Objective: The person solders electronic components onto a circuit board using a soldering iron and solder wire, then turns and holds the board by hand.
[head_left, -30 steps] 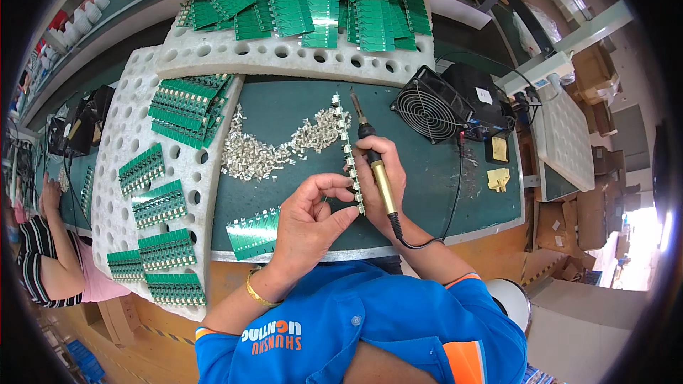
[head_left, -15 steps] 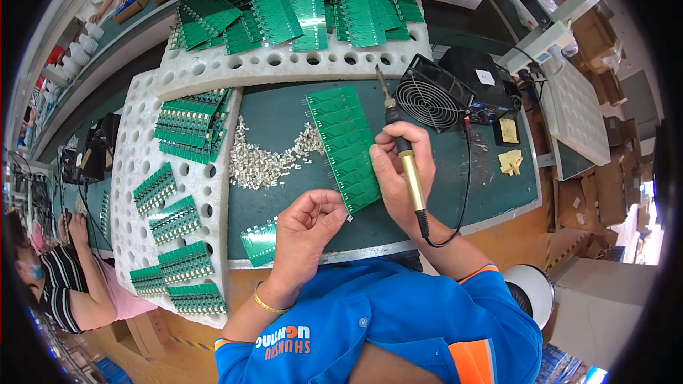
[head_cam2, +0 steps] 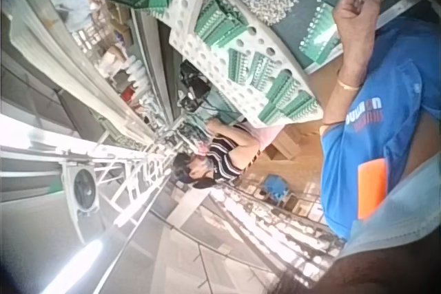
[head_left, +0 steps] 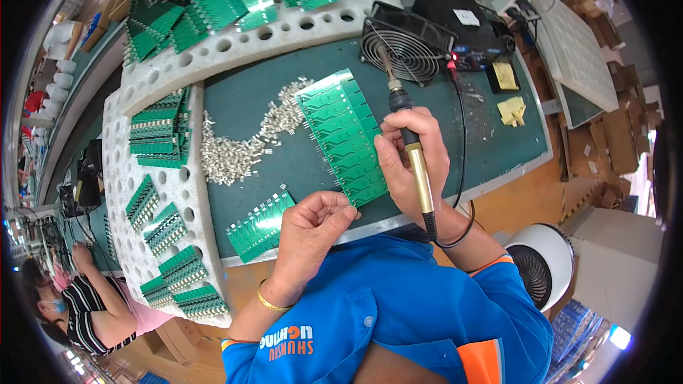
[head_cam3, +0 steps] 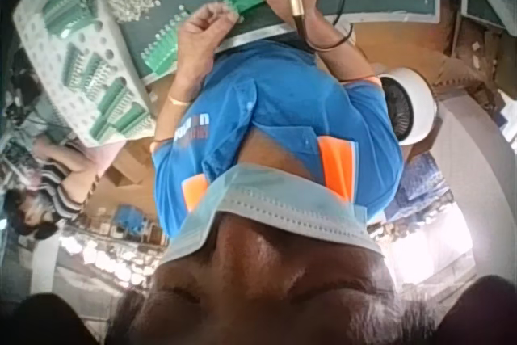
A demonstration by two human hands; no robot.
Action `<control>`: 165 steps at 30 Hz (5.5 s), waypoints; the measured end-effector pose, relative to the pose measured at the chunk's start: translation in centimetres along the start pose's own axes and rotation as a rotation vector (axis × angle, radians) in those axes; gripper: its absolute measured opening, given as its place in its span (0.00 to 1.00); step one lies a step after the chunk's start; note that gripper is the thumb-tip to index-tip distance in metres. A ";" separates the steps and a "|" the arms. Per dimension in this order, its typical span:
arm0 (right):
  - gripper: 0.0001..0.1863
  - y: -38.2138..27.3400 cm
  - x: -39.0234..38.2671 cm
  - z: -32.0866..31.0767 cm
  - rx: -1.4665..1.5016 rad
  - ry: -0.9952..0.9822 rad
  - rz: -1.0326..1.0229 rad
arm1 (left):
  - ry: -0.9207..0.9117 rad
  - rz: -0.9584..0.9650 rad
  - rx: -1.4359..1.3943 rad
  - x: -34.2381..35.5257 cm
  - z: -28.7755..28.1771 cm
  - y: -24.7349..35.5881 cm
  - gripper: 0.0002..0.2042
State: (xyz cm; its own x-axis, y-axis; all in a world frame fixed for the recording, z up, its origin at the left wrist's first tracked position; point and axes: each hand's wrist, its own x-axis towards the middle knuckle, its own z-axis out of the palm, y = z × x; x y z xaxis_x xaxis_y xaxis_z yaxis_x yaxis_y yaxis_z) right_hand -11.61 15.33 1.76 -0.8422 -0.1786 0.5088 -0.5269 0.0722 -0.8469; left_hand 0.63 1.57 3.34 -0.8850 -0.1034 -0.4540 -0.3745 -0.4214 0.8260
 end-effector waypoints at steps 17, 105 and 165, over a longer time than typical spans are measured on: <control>0.17 1.5 -6.9 -6.1 -0.275 -0.210 -0.068 | -0.038 -0.192 0.106 -1.2 2.2 -4.4 0.04; 0.13 -1.1 -13.7 -13.8 -0.033 -0.255 -0.068 | 0.005 -0.225 0.292 -0.6 2.8 -5.1 0.03; 0.19 -1.0 -2.7 1.3 0.671 -0.240 0.404 | 0.071 0.483 0.192 -2.3 2.0 2.1 0.08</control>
State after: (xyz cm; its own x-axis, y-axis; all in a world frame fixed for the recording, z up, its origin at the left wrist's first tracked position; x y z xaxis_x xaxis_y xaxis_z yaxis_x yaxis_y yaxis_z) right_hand -8.62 14.47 1.03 -0.8649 -0.4750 0.1624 0.0565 -0.4136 -0.9087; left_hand 1.30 2.75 6.76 -0.9510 -0.3085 -0.0220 0.0221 -0.1388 0.9901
